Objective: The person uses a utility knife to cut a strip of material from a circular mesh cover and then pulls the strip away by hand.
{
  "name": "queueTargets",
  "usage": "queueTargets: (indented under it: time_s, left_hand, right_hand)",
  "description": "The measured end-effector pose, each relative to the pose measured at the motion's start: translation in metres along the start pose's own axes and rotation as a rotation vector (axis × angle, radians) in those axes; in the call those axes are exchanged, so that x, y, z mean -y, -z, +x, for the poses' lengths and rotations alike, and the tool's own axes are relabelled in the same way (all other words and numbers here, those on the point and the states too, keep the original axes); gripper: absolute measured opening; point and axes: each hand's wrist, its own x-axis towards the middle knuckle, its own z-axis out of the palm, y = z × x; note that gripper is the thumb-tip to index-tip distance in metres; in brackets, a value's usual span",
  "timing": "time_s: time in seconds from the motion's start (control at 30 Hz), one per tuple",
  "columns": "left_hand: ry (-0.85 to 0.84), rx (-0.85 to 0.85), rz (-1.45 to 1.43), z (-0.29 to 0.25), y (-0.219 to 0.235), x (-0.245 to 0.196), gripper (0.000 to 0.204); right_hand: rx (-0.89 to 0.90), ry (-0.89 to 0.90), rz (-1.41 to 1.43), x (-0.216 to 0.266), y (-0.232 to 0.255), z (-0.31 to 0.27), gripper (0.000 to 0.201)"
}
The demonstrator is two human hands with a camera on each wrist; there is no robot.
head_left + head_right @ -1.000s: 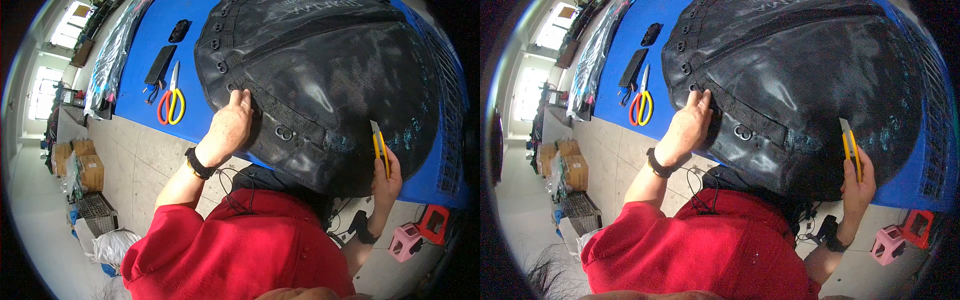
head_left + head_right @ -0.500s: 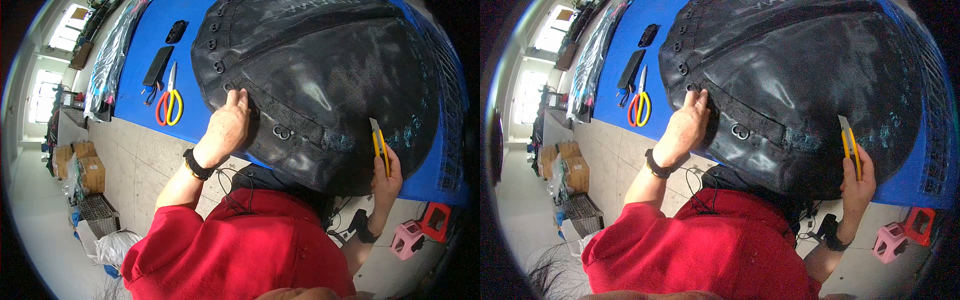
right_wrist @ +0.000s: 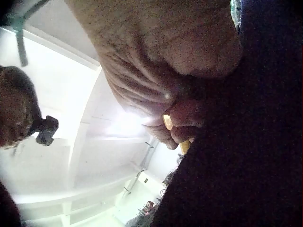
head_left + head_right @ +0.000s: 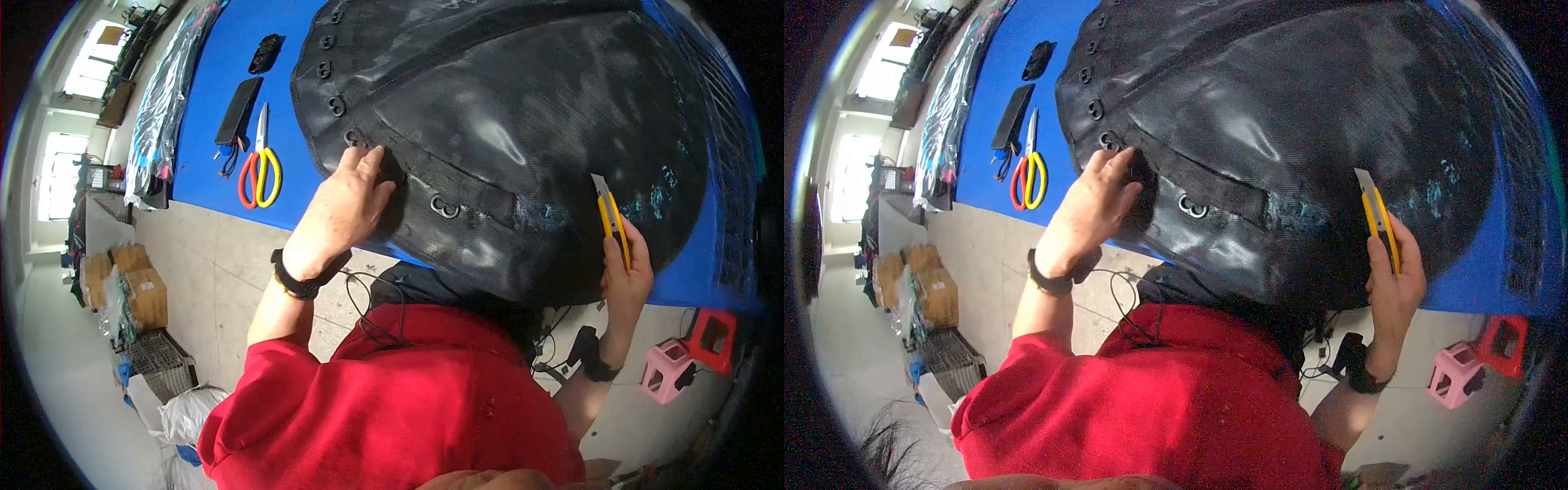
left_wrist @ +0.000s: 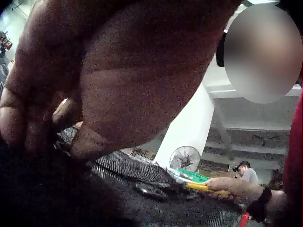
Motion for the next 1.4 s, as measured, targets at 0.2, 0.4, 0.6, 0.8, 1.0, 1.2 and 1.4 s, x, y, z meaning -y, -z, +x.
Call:
queueTargets:
  time_s: [0.2, 0.4, 0.6, 0.8, 1.0, 1.2, 1.4]
  left_hand:
    - [-0.337, 0.114, -0.493, -0.01, 0.065, -0.031, 0.039]
    - [-0.866, 0.503, -1.089, -0.023, 0.105, -0.067, 0.018]
    - [-1.047, 0.498, -1.281, -0.021, 0.098, -0.109, 0.046]
    - [-1.193, 0.927, -1.376, -0.013, 0.082, -0.085, 0.047]
    - [-1.11, 0.777, -1.357, -0.014, 0.088, -0.094, 0.043]
    - [-1.174, 0.802, -1.391, -0.008, 0.08, -0.093, 0.027]
    - [-0.268, 0.328, -1.0, -0.007, 0.048, -0.103, 0.011]
  right_hand:
    - [-0.003, 0.021, -0.035, -0.001, 0.0, 0.0, 0.04]
    - [0.002, 0.021, -0.051, -0.003, 0.0, 0.001, 0.04]
    - [0.008, 0.026, 0.001, -0.006, 0.001, 0.001, 0.041]
    - [0.002, 0.036, 0.004, -0.005, 0.0, 0.001, 0.045]
    - [-0.008, -0.012, -0.024, 0.004, -0.001, -0.002, 0.044]
    - [-0.026, -0.041, -0.083, 0.011, -0.001, -0.005, 0.043]
    - [-0.029, 0.004, -0.066, 0.006, -0.001, -0.004, 0.043]
